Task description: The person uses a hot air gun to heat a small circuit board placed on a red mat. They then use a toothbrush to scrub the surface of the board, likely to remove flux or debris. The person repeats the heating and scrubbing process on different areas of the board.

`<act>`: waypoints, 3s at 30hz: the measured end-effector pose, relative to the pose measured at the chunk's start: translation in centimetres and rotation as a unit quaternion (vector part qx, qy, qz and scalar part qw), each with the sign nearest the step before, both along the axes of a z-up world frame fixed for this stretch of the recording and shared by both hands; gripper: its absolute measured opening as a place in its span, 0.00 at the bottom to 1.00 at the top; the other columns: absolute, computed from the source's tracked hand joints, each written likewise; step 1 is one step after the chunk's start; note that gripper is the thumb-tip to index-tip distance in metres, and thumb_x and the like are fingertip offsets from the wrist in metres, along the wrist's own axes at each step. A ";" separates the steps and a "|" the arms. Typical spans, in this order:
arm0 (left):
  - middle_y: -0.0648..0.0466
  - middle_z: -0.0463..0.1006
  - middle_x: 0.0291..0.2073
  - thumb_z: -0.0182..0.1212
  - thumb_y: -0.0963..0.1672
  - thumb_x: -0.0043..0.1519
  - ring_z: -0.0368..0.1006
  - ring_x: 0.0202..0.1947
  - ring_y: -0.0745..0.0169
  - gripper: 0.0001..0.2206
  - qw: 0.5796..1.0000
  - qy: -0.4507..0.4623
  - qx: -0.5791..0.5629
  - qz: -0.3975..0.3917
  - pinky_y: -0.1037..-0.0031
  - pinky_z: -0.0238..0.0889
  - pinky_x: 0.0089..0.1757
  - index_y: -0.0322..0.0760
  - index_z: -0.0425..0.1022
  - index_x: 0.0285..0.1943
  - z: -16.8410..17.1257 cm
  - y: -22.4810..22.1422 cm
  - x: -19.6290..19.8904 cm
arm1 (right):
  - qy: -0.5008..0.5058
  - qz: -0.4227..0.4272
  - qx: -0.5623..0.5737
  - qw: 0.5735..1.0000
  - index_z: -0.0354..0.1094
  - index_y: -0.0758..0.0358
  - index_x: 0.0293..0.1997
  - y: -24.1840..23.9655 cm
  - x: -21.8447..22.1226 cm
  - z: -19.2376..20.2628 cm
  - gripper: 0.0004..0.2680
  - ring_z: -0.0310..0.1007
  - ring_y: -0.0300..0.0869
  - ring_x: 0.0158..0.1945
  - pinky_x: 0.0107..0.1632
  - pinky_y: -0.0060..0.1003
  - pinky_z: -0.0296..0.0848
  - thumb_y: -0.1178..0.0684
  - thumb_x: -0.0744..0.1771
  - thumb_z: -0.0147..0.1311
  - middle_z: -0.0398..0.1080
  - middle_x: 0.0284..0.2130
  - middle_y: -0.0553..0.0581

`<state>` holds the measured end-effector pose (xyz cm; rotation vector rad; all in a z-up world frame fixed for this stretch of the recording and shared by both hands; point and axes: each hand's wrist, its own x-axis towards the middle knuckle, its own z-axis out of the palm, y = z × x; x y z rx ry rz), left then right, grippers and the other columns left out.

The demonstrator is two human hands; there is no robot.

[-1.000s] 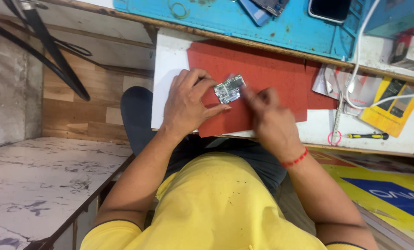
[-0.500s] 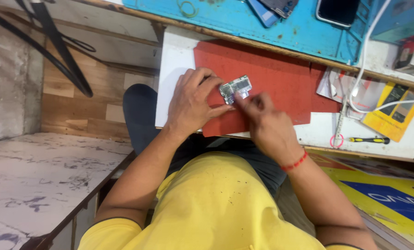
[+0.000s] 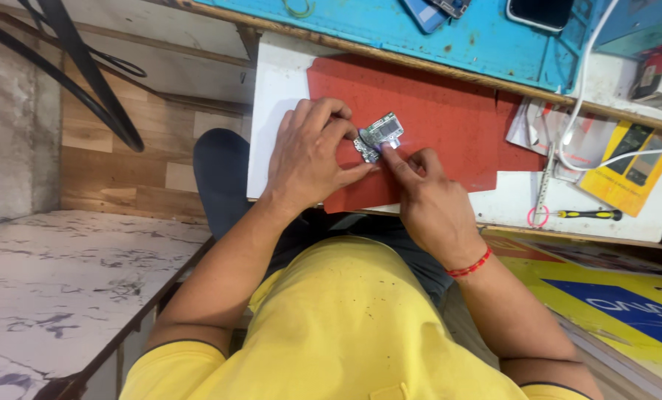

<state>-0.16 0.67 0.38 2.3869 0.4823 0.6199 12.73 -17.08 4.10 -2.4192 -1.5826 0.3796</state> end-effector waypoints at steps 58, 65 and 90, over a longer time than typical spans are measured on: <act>0.56 0.71 0.49 0.84 0.51 0.46 0.66 0.49 0.53 0.25 1.000 0.011 0.019 -0.011 0.62 0.60 0.48 0.40 0.80 0.48 0.0 -0.1 0.4 | -0.050 0.007 0.048 0.998 0.69 0.50 0.67 -1.3 2.2 -0.6 0.22 0.74 0.53 0.29 0.30 0.48 0.74 0.63 0.65 0.48 0.69 0.43 0.58; 0.56 0.72 0.49 0.82 0.51 0.45 0.66 0.48 0.54 0.25 1.000 0.019 0.023 0.008 0.62 0.60 0.48 0.40 0.80 0.49 0.0 -0.8 0.0 | -0.031 0.063 0.039 0.997 0.70 0.49 0.66 -0.9 2.0 -0.2 0.22 0.74 0.53 0.28 0.30 0.47 0.74 0.63 0.65 0.48 0.69 0.43 0.59; 0.56 0.73 0.48 0.81 0.52 0.47 0.67 0.46 0.53 0.24 1.000 0.021 0.013 0.007 0.61 0.60 0.46 0.40 0.80 0.48 0.8 -0.3 0.4 | 0.027 -0.012 0.041 0.999 0.66 0.52 0.67 -2.0 1.5 0.1 0.22 0.75 0.59 0.32 0.34 0.52 0.74 0.64 0.64 0.47 0.69 0.41 0.62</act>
